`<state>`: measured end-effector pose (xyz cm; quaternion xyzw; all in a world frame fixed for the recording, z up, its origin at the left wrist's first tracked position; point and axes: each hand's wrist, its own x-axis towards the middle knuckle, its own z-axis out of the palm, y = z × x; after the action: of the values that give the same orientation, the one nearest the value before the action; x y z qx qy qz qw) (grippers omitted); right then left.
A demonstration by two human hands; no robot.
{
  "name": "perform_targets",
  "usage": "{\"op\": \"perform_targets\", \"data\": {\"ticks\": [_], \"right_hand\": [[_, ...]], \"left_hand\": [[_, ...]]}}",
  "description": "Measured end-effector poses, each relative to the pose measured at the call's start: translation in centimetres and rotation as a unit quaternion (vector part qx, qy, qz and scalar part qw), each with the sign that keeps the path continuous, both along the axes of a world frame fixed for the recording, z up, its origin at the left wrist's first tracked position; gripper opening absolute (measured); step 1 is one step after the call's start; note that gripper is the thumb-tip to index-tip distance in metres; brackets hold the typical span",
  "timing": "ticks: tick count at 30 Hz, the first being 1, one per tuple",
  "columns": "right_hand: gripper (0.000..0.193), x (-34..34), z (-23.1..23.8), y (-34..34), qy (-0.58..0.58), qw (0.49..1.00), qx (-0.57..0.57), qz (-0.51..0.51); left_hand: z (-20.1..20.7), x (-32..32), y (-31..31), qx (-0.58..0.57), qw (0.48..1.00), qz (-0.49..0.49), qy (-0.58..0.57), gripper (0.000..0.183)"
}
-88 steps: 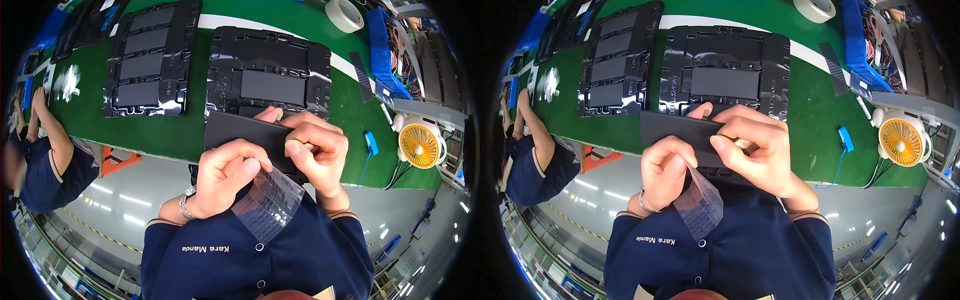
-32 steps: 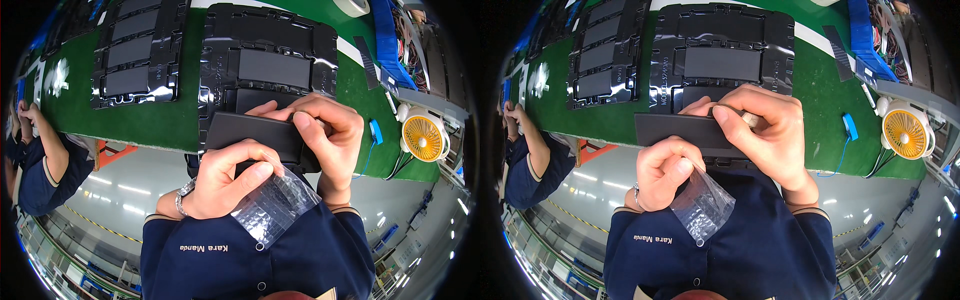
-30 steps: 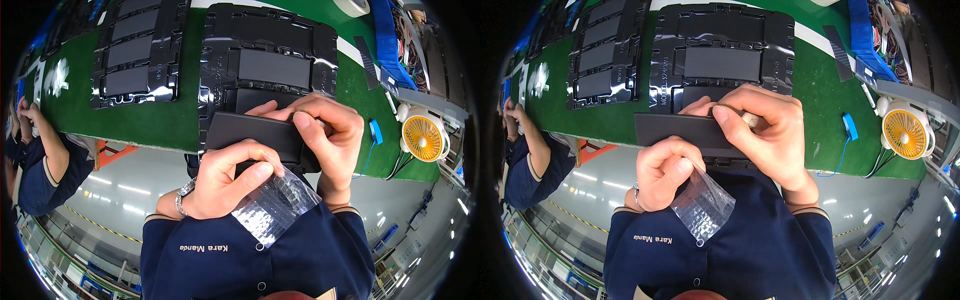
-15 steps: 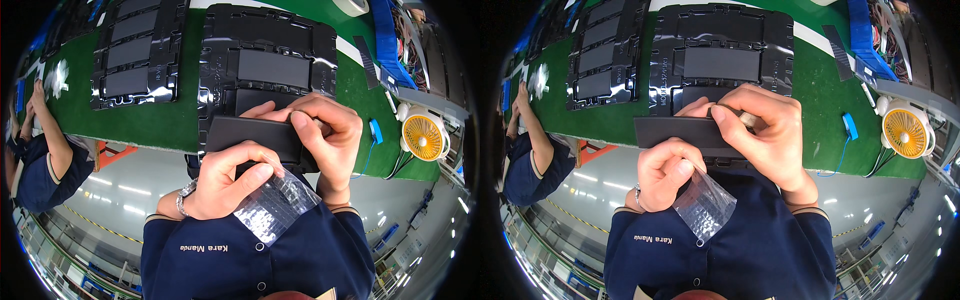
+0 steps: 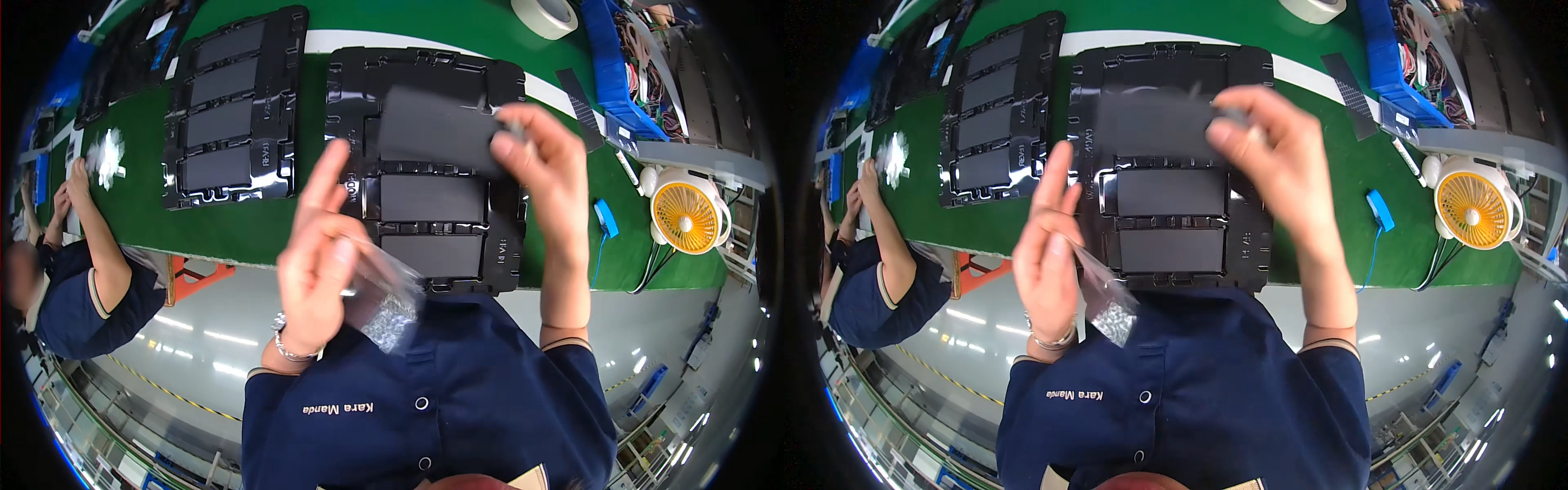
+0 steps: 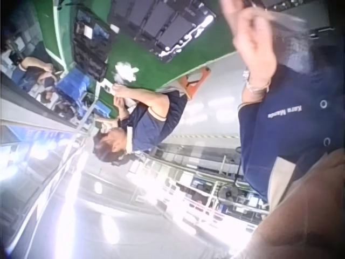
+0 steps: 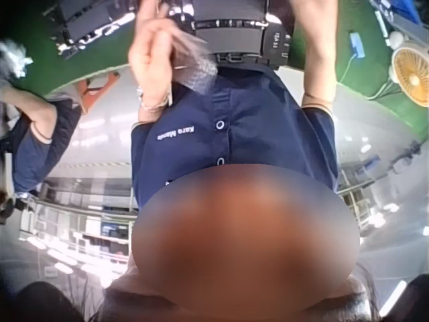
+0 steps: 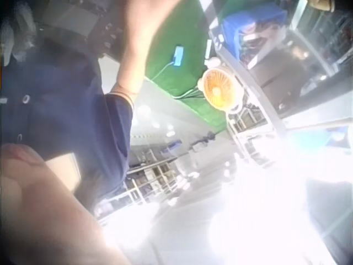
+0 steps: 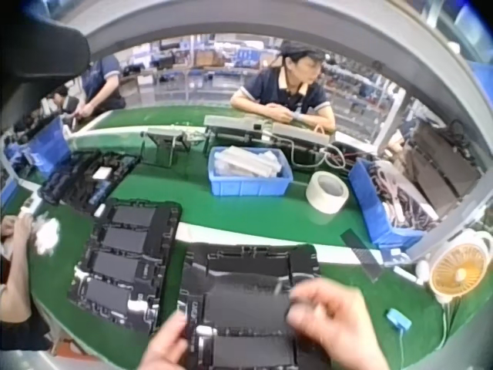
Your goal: The recorder is applying small adhesive pads and protective films to black plastic device casings on an assembly line.
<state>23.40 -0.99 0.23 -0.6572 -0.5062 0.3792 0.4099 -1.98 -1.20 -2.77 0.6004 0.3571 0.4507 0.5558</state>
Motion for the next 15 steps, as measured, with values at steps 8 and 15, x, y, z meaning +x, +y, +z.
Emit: {"op": "perform_targets", "data": {"ticks": [8,15], "right_hand": [[0.029,2.6,-2.9,6.4,-0.205,0.976,0.062,0.032],[0.033,1.8,-3.7,4.8,-0.406,0.905,0.115,-0.043]], "left_hand": [[-2.6,-2.0,1.6,0.014,0.983,-0.008,0.184,0.013],[-1.2,-0.7,0.8,0.118,0.938,0.023,0.326,0.011]]}}
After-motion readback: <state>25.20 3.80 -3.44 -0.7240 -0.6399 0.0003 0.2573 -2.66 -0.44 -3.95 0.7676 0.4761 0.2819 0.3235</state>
